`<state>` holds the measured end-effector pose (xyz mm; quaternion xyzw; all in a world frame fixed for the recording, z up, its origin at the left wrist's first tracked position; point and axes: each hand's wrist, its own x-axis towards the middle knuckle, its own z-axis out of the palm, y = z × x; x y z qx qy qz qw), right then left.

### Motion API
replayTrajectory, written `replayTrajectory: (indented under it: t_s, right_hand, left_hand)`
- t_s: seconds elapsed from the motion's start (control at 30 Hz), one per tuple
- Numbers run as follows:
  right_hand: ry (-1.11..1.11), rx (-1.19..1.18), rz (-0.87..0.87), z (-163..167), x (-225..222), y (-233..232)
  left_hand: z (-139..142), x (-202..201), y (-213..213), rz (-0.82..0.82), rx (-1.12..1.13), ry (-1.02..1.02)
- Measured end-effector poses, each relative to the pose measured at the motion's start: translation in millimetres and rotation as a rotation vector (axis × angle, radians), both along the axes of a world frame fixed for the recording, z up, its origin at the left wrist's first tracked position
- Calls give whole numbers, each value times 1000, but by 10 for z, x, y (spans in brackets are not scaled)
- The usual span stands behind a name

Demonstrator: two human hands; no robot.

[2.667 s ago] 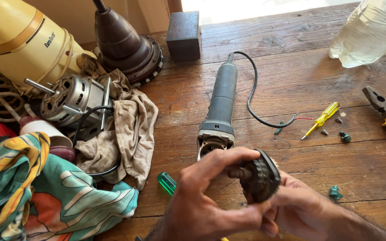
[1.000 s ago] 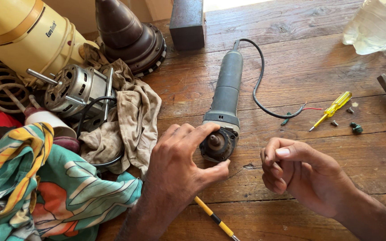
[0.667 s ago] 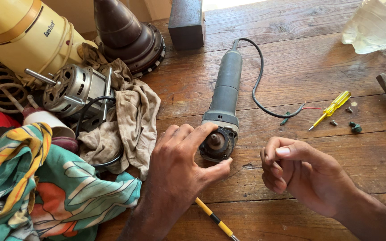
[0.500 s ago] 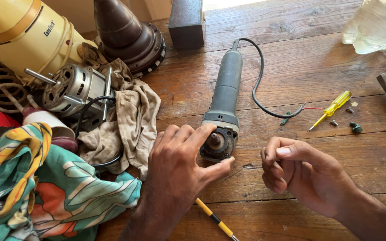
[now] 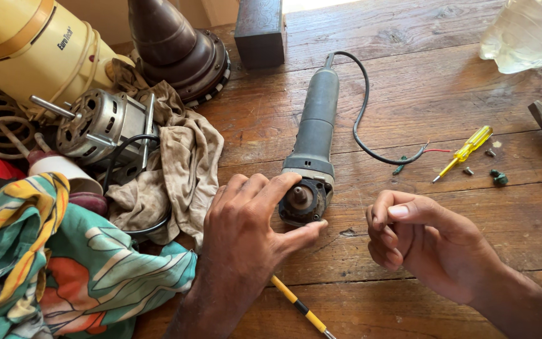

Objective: The person disassembles a handheld power tool, removes a gear component, and then reassembles it using a screwdriver to tighten screws. The task involves handling the tool body, gear, and screws on a wooden workbench.

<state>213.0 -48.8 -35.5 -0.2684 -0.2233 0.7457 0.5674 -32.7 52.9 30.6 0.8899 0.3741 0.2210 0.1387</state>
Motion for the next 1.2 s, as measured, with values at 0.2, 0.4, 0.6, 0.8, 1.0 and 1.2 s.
replayTrajectory:
  t_s: [0.2, 0.4, 0.6, 0.8, 1.0, 1.2]
  right_hand:
    - [-4, -8, -6, -3, 1, -4]
    - [-23, -8, -9, -8, 8, -5]
    - [-23, 1, -12, -15, 7, 4]
    - [-10, 4, -11, -7, 9, 4]
    - [-15, 7, -15, 1, 7, 6]
    - [-8, -8, -14, -1, 8, 6]
  left_hand:
    - [-3, 14, 5, 15, -42, -6]
    - [9, 23, 8, 45, -123, 49]
    - [28, 21, 9, 35, -99, 49]
    - [29, -5, 6, 14, -63, 34]
    - [15, -20, 45, -14, -79, 112]
    - [35, -55, 105, -38, -209, 121]
